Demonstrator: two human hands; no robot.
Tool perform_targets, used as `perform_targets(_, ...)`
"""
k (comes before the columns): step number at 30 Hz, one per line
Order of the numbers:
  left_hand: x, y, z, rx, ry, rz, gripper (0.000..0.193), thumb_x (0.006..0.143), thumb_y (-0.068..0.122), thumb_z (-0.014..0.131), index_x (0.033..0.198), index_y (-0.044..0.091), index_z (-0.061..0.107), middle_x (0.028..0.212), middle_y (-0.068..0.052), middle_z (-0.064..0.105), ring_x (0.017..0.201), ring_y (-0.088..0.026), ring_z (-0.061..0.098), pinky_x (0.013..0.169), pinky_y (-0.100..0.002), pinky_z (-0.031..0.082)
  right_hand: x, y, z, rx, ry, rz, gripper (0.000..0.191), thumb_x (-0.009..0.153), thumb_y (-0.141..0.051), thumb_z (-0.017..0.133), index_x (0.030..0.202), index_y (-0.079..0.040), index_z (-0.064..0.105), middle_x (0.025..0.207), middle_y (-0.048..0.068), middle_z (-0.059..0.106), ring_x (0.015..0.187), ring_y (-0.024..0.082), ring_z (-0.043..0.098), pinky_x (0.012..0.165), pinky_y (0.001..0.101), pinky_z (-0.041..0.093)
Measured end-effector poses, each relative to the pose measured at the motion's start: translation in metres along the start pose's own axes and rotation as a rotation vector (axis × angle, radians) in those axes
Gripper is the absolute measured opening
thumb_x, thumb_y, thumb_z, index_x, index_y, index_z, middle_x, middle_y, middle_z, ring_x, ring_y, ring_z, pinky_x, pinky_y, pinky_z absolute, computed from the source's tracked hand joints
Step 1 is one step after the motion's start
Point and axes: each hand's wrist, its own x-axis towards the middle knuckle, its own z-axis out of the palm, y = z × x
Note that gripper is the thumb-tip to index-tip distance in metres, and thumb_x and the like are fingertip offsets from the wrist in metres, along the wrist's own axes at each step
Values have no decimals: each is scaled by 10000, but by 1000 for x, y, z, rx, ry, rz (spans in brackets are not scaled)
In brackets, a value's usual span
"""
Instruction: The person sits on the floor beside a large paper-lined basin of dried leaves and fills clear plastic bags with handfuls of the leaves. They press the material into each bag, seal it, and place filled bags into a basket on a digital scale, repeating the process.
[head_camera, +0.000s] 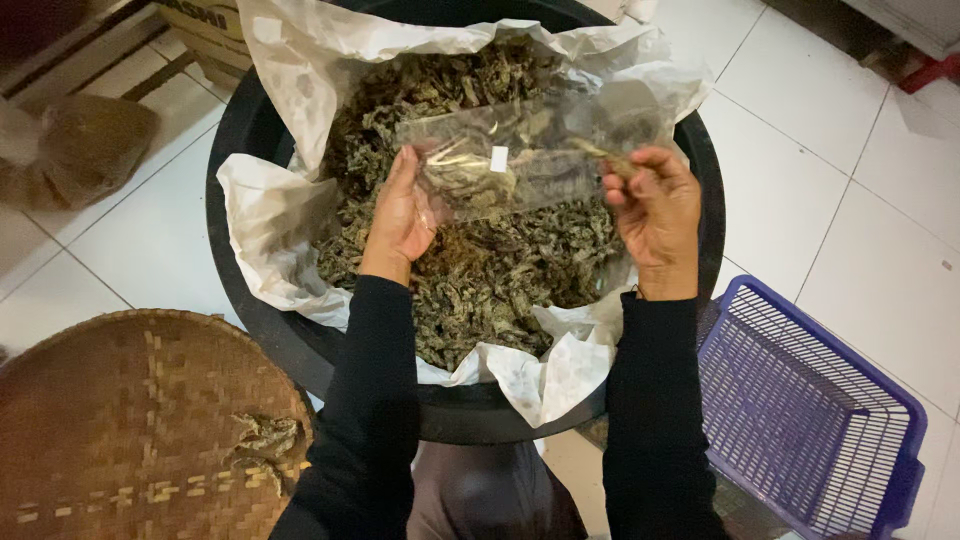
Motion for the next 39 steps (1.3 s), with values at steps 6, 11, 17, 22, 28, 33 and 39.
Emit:
perform_targets(6,-4,0,20,182,-9,-71,371,1072,427,466,1243,123,593,1240,-68,662,869,-138,692,640,-263,642,5,8,19,-287,100,105,169,989,69,665,1149,30,628,1116,123,677,1011,221,762,861,274,657)
perform_targets(11,-4,-2,13,226,-15,-63,369,1036,431,497,1215,129,610,1193,-17,665,842,-116,680,636,-278,630,18,27,44,-357,179,113,166,983,58,657,1135,-2,626,1106,123,688,919,227,769,733,295,657)
perform_targets(17,13,-13,-22,92,100,29,319,1097,300,646,1321,75,617,1162,8,630,757,-11,602,573,-188,514,37,24,65,-844,24,71,113,987,-28,737,1084,-11,682,996,109,744,820,156,746,662,271,607)
perform_targets(22,5,-8,-17,42,-86,1,364,1074,347,675,1313,75,643,919,37,595,460,-27,524,350,-191,425,47,-3,67,-1308,-316,85,179,1009,-163,742,1158,-81,796,948,69,775,745,128,698,642,284,549)
perform_targets(28,-5,3,6,9,-47,-181,292,1042,259,663,1285,108,609,1056,-42,706,628,-88,665,377,-228,452,49,-32,85,-1354,-752,-41,276,1028,-173,657,1289,-155,748,963,25,754,711,162,636,626,288,502)
perform_targets(33,-6,6,1,-155,-117,-154,319,1049,296,702,1294,121,597,1154,-86,703,842,-181,728,520,-254,570,41,-71,64,-902,-341,-173,154,1156,-115,607,1259,-79,715,1125,64,722,960,138,692,832,283,607)
perform_targets(39,-2,8,-5,-214,4,-108,482,973,378,721,1342,101,583,1298,-144,668,1090,-269,719,707,-317,654,93,20,-28,-1167,194,152,168,1059,-102,600,1164,-74,728,935,57,745,765,127,695,685,287,564)
